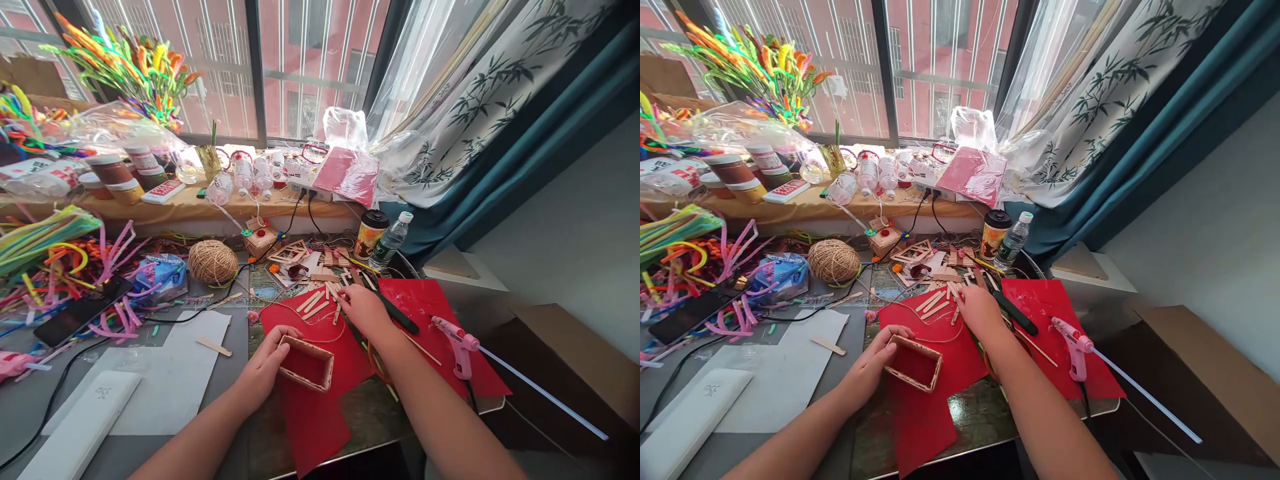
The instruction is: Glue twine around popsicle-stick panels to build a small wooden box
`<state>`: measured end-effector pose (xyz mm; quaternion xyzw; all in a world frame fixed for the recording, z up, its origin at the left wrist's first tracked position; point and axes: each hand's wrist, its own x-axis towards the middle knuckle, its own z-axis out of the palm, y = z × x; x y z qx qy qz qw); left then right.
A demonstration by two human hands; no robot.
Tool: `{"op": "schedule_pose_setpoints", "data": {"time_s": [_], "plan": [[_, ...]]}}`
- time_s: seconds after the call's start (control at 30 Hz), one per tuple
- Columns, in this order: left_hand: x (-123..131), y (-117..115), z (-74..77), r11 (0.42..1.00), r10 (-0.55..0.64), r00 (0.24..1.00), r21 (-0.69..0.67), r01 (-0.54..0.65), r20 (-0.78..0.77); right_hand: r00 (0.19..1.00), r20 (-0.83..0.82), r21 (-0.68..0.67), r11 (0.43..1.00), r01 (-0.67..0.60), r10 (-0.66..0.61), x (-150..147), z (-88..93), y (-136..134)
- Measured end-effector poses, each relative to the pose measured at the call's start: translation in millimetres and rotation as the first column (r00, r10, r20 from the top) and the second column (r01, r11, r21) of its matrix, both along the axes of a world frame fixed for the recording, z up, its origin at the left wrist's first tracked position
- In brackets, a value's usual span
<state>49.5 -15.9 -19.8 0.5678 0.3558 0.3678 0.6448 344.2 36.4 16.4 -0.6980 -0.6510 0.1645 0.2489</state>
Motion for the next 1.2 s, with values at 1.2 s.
{"op": "schedule_pose_setpoints", "data": {"time_s": [1.2], "plan": [[-8.6, 9.3, 9.8, 0.989, -0.025, 0.989, 0.141, 0.046, -0.145, 0.659, -0.674, -0.193, 0.781, -0.594, 0.335, -33.2, 47.7, -65.2]]}}
